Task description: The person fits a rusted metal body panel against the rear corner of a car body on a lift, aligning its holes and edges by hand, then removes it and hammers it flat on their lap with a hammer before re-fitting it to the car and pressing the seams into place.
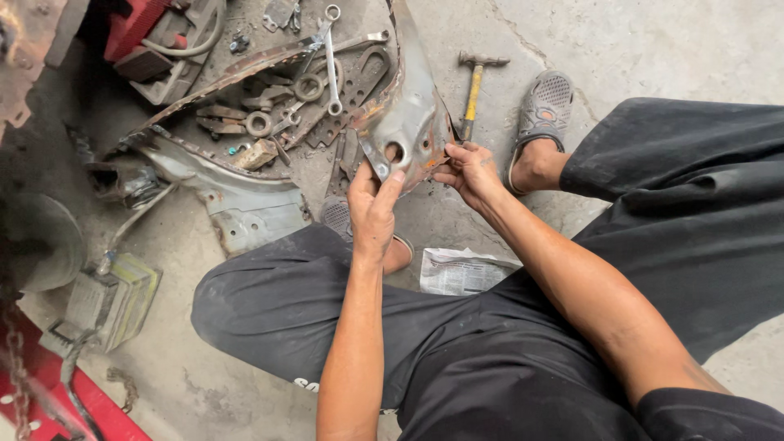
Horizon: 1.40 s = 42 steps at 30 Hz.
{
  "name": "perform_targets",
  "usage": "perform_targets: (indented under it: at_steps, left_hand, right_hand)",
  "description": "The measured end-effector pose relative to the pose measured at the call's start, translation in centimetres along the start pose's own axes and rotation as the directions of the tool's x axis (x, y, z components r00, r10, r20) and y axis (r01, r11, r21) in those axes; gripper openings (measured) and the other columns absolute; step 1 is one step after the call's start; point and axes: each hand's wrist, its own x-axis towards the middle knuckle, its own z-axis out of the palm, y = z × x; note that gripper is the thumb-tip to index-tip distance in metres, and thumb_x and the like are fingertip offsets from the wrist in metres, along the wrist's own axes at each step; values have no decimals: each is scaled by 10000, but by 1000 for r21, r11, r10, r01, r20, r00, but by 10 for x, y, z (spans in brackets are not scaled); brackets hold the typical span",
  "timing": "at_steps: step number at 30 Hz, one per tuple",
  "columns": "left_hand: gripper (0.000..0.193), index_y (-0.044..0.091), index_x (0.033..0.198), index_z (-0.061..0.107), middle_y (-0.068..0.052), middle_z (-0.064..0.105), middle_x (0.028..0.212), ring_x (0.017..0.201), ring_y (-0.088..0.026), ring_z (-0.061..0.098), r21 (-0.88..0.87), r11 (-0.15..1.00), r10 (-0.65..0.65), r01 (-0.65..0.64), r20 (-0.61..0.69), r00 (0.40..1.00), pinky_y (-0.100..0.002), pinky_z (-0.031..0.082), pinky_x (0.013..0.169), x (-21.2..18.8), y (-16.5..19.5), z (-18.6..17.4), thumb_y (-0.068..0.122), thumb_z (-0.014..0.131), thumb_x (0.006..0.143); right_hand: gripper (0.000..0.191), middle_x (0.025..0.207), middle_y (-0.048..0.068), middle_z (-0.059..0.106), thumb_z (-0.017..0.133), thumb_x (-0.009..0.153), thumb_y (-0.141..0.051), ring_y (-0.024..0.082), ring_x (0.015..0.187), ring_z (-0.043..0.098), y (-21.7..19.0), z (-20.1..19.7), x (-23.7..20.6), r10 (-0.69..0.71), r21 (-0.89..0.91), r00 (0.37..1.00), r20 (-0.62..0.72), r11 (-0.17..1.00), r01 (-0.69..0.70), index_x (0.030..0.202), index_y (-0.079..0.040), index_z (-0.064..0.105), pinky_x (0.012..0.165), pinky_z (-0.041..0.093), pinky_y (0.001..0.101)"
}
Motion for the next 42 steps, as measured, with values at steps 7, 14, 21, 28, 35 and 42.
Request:
perform_targets:
  at_steps: [7,14,21,28,35,42]
  left_hand:
    - [494,-92,1420,519,-153,636,1360,1253,-237,630,-343,939,8,13,59,998,-396,468,1146,7,13,-17,-49,621,938]
    - [468,-22,1400,425,-148,602,1353,1181,-283,655,-559,817,-60,138,156,986,-491,570,981,70,-20,17,54,624,983]
    - [282,-45,1268,489,-265,664,1153,895,-398,738,-470,731,-476,495,168,863,-526,650,757,147,-105,48,101,570,1040]
    - [451,17,1415,419,-174,623,1248,994,-374,704,-627,559,-625,543,113,773,-545,628,840,136,-211,19,19,566,989]
    - [774,121,1599,276,-263,523,1330,955,-382,677,-755,531,-705,383,-143,695,-515,608,869,147,-226,25,-59,556,901]
    - [688,-18,1582,271,-271,505,1358,1015,-389,707,-707,557,-672,436,-74,737,-499,607,875,154,-216,23,12,543,950]
  right_hand:
    - [273,993,163,711,600,911,39,267,819,766,-11,25,-2,-84,31,992,-97,996,87,1169,93,526,672,680,377]
    - [838,1007,123,711,612,957,47,232,744,727,-127,12,13,-458,-189,884,-94,880,436,1639,-20,130,625,655,344]
    - [941,978,111,728,572,921,49,210,714,725,-165,-10,49,-589,-446,761,-273,778,442,1640,-78,-22,578,665,343]
    - [938,973,140,702,541,955,48,255,709,737,-76,-78,54,-450,-419,773,-447,869,264,1618,-135,-97,608,649,369]
    - [498,943,155,720,605,969,-51,246,689,702,-25,-78,67,-174,-745,942,-288,659,-107,1453,-7,493,579,584,376]
    - [382,931,287,698,675,949,-82,506,886,655,-1,-22,110,-417,-986,908,-23,-140,-90,1241,11,448,765,488,576]
